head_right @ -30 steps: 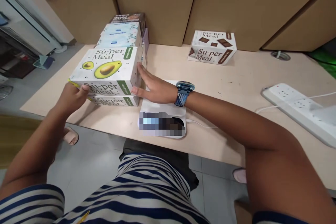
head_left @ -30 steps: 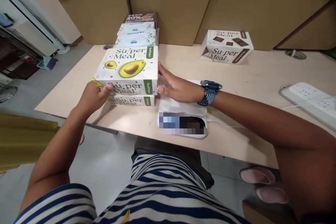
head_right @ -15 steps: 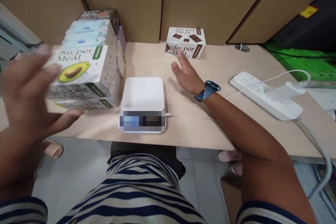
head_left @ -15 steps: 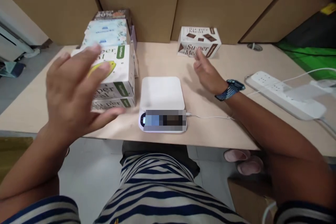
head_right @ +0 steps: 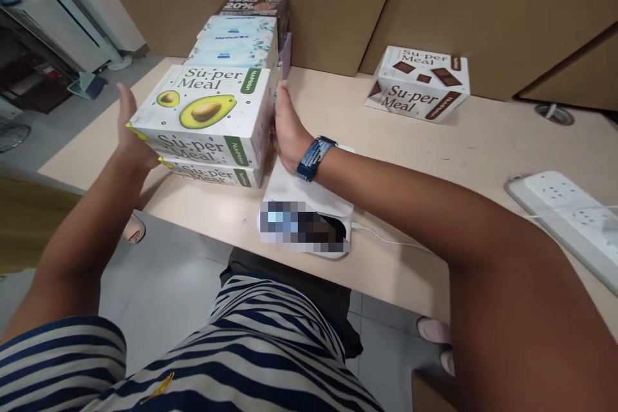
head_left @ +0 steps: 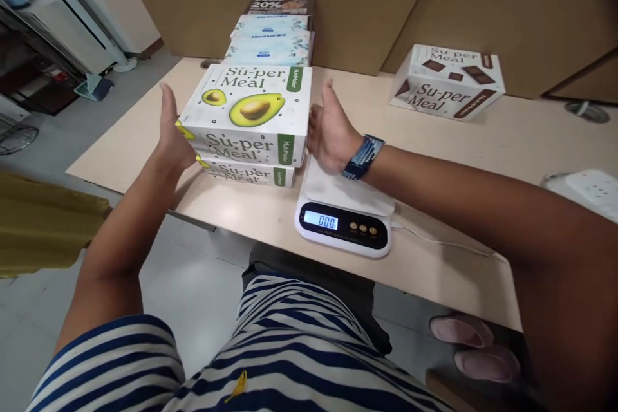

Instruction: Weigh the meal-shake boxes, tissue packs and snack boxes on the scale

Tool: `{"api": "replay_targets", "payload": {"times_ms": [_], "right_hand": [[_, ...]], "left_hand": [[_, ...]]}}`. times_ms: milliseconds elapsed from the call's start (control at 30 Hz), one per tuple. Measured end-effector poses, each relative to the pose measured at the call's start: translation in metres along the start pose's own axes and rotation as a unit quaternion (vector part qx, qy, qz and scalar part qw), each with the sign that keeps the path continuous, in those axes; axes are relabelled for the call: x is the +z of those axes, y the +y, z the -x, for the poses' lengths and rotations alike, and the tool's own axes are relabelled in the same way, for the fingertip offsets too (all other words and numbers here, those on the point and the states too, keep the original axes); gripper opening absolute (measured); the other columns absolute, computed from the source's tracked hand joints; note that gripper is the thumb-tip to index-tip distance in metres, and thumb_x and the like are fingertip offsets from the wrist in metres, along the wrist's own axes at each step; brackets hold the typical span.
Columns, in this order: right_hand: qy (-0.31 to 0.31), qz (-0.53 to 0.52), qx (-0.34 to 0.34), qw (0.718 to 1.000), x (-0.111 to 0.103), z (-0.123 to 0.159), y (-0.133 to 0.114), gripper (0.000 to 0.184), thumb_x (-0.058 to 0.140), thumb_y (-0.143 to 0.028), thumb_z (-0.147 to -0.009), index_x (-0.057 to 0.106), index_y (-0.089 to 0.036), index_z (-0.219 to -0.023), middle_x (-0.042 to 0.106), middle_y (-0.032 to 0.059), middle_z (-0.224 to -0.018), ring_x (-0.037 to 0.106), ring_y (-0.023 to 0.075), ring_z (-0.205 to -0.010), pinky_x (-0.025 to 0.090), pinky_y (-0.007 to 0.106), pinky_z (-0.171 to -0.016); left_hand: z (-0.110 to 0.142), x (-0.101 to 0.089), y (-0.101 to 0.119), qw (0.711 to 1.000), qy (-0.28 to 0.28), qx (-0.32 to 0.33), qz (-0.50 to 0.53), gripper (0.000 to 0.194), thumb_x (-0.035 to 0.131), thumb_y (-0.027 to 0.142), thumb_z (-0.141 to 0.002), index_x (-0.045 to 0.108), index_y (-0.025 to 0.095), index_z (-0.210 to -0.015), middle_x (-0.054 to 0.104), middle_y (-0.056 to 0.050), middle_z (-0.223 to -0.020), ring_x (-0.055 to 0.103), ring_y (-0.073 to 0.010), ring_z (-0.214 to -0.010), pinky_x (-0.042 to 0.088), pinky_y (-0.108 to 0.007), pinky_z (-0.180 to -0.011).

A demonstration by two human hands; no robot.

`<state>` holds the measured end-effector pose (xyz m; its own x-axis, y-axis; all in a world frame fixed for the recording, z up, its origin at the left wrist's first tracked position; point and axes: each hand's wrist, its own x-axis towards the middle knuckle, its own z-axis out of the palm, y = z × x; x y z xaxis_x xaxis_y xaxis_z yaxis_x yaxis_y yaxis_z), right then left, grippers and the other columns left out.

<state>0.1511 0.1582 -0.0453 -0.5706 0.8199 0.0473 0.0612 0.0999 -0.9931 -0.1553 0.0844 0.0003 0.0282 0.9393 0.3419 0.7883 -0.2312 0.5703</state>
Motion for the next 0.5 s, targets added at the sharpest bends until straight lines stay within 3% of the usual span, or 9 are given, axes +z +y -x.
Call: {"api": "replay_targets", "payload": {"times_ms": [67, 133, 333, 500], "right_hand": [[-0.033, 0.017, -0.054, 0.998, 0.016, -0.006, -0.005, 0.136, -0.009, -0.107, -0.073, 0.028, -0.027, -0.177, 0.063, -0.0031, -0.163, 0.030, 0.0263, -0.174, 0.011, 0.055, -0.150], [-0.028, 0.054, -0.079, 0.995, 0.022, -0.003, -0.007, 0.138, -0.009, -0.109, -0.072, 0.037, -0.028, -0.174, 0.060, -0.0025, -0.166, 0.026, 0.0280, -0.175, 0.009, 0.053, -0.151], [0.053, 0.176, -0.132, 0.974, 0.028, 0.005, 0.001, 0.133, -0.015, -0.103, -0.076, 0.047, -0.032, -0.170, 0.056, -0.0028, -0.170, 0.020, 0.0339, -0.177, 0.009, 0.061, -0.150], [0.038, 0.127, -0.117, 0.984, 0.037, 0.009, -0.003, 0.120, -0.005, -0.099, -0.084, 0.048, -0.032, -0.169, 0.057, -0.0018, -0.169, 0.021, 0.0345, -0.176, 0.016, 0.065, -0.149]], "left_hand": [[0.001, 0.017, 0.015, 0.996, -0.039, -0.040, 0.065, 0.122, -0.025, 0.079, -0.090, 0.056, 0.010, -0.150, 0.062, -0.007, -0.168, 0.015, -0.0337, -0.173, -0.005, -0.061, -0.146], [0.001, 0.024, 0.026, 0.988, -0.069, -0.060, 0.121, 0.119, -0.028, 0.071, -0.092, 0.057, 0.014, -0.152, 0.061, -0.003, -0.168, 0.013, -0.0305, -0.175, -0.010, -0.055, -0.146], [-0.004, 0.026, 0.033, 0.974, -0.077, -0.068, 0.202, 0.103, -0.023, 0.060, -0.096, 0.048, 0.022, -0.160, 0.063, 0.003, -0.166, 0.020, -0.0208, -0.174, -0.004, -0.050, -0.146], [0.000, 0.029, 0.033, 0.964, -0.096, -0.062, 0.241, 0.101, -0.023, 0.056, -0.098, 0.053, 0.028, -0.157, 0.069, 0.005, -0.159, 0.015, -0.0145, -0.175, -0.001, -0.050, -0.147]]}}
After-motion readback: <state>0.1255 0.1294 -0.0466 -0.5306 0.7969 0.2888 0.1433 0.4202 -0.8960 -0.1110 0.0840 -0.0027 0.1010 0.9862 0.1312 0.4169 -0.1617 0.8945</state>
